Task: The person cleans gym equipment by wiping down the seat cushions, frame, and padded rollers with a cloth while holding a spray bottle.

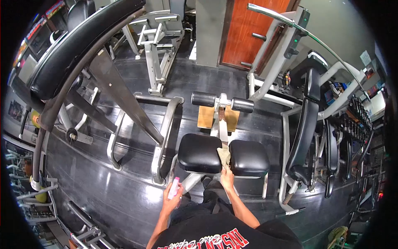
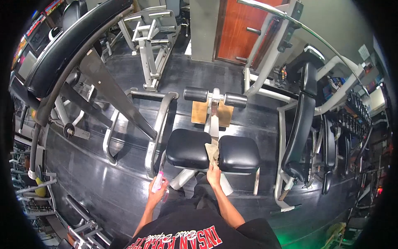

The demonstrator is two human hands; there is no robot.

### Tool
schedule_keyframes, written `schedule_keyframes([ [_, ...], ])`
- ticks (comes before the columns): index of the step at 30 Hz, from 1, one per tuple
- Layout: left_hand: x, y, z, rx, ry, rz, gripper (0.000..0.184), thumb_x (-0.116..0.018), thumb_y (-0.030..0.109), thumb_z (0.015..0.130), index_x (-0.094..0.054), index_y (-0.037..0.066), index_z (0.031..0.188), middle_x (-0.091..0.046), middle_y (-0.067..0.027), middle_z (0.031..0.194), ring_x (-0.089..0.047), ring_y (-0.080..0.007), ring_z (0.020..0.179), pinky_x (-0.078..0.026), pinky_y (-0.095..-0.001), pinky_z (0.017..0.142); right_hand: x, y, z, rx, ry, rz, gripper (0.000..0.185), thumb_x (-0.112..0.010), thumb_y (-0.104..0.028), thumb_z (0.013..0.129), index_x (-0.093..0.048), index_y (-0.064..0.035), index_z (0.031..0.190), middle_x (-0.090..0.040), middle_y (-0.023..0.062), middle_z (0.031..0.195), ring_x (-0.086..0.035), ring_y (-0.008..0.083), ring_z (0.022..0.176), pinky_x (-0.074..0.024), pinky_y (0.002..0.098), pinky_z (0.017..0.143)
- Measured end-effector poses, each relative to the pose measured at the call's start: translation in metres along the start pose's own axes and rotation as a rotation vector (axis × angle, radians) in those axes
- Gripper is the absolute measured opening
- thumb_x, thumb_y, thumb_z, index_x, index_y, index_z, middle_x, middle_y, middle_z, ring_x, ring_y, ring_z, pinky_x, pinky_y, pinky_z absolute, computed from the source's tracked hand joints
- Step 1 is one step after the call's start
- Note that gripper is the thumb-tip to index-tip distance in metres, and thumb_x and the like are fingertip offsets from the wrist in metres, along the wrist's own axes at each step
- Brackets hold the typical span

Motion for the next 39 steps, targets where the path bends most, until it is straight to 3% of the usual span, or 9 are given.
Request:
schedule_keyframes([
  [6,0.036,-0.001,-0.021,-0.019,-0.051,-0.008,0.014,-0.066,0.013,0.087,-0.060,0.007,0.098,-0.055,0.0039,0.066,-0.050,-0.0026,0.054,-0.040,-0.0197,0.047,-0.017,-0.019,-0.057,0.028,0.035,-0.053,0.039,-0.044,-0.022,0.095,-0.050,0.0005,0.127,-0.060,0.0278,0.109,-0.058,0.0380,0.105,-0.0446,0.0382,0.089],
  [10,0.058,-0.001,-0.033,-0.040,-0.052,0.033,0.014,-0.066,0.013,0.086,-0.060,0.007,0.098,-0.055,0.0036,0.066,-0.050,-0.0025,0.054,-0.039,-0.0196,0.047,-0.038,-0.013,-0.079,0.001,-0.055,0.271,0.044,-0.043,-0.022,0.098,-0.043,0.0066,0.131,-0.052,0.0229,0.129,-0.046,0.0280,0.124,-0.0338,0.0325,0.103],
  [13,0.073,-0.002,-0.040,-0.068,-0.083,0.012,0.014,-0.065,0.014,0.087,-0.060,0.006,0.098,-0.055,0.0035,0.066,-0.050,-0.0031,0.053,-0.040,-0.0198,0.047,-0.038,-0.025,-0.089,0.000,-0.082,0.520,0.038,-0.046,-0.022,0.097,-0.052,0.0066,0.122,-0.062,0.0109,0.107,-0.055,0.0156,0.098,-0.0424,0.0294,0.086],
  [18,0.090,0.001,-0.044,-0.045,-0.030,0.026,0.014,-0.065,0.013,0.087,-0.059,0.006,0.097,-0.056,0.0026,0.066,-0.051,-0.0036,0.054,-0.041,-0.0203,0.048,-0.038,-0.072,-0.089,0.020,-0.313,0.736,0.035,-0.055,-0.023,0.094,-0.056,0.0025,0.118,-0.062,0.0041,0.105,-0.054,0.0097,0.095,-0.0429,0.0268,0.084],
  [26,0.086,-0.001,-0.034,-0.098,0.094,-0.010,0.016,-0.065,0.013,0.087,-0.059,0.005,0.098,-0.059,0.0008,0.073,-0.053,-0.0046,0.058,-0.044,-0.0214,0.052,-0.084,-0.163,-0.011,0.454,-0.714,0.399,0.036,-0.063,-0.016,0.085,-0.057,0.0003,0.117,-0.065,0.0065,0.101,-0.060,0.0162,0.092,-0.0453,0.0308,0.087],
  [28,0.077,-0.003,-0.029,-0.048,0.136,-0.069,0.016,-0.066,0.012,0.086,-0.059,0.004,0.098,-0.059,0.0005,0.075,-0.053,-0.0052,0.058,-0.045,-0.0219,0.052,-0.107,-0.166,0.021,0.752,-0.505,-0.357,0.035,-0.058,-0.012,0.084,-0.057,-0.0027,0.118,-0.062,0.0132,0.106,-0.061,0.0270,0.092,-0.0472,0.0369,0.084],
  [32,0.054,0.007,-0.019,-0.001,0.199,-0.089,0.016,-0.066,0.010,0.086,-0.059,0.003,0.097,-0.059,0.0002,0.073,-0.054,-0.0057,0.058,-0.045,-0.0223,0.053,-0.147,-0.164,0.038,0.612,-0.438,-0.650,0.038,-0.056,-0.010,0.081,-0.056,-0.0061,0.118,-0.054,0.0180,0.117,-0.056,0.0334,0.101,-0.0453,0.0421,0.085],
  [36,0.035,0.000,-0.004,0.004,0.253,-0.100,0.015,-0.066,0.009,0.086,-0.059,0.002,0.097,-0.059,-0.0007,0.070,-0.054,-0.0061,0.058,-0.045,-0.0232,0.053,-0.168,-0.163,0.030,1.140,-0.110,-0.856,0.042,-0.057,-0.019,0.077,-0.059,-0.0102,0.118,-0.049,0.0159,0.125,-0.044,0.0312,0.119,-0.0369,0.0446,0.095],
  [39,0.022,0.000,0.004,0.020,0.276,-0.075,0.015,-0.065,0.008,0.086,-0.059,0.002,0.097,-0.059,-0.0010,0.070,-0.054,-0.0063,0.058,-0.045,-0.0236,0.053,-0.166,-0.163,0.016,1.134,-0.756,-1.436,0.040,-0.049,-0.029,0.087,-0.061,-0.0125,0.121,-0.043,0.0139,0.138,-0.037,0.0357,0.127,-0.0277,0.0557,0.101],
])
Point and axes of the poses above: each hand's wrist, its own z-axis towards the middle knuckle, its own x-axis out of the back of the hand, y = z × x, the point moved 2 cm from there along z, towards the middle knuckle
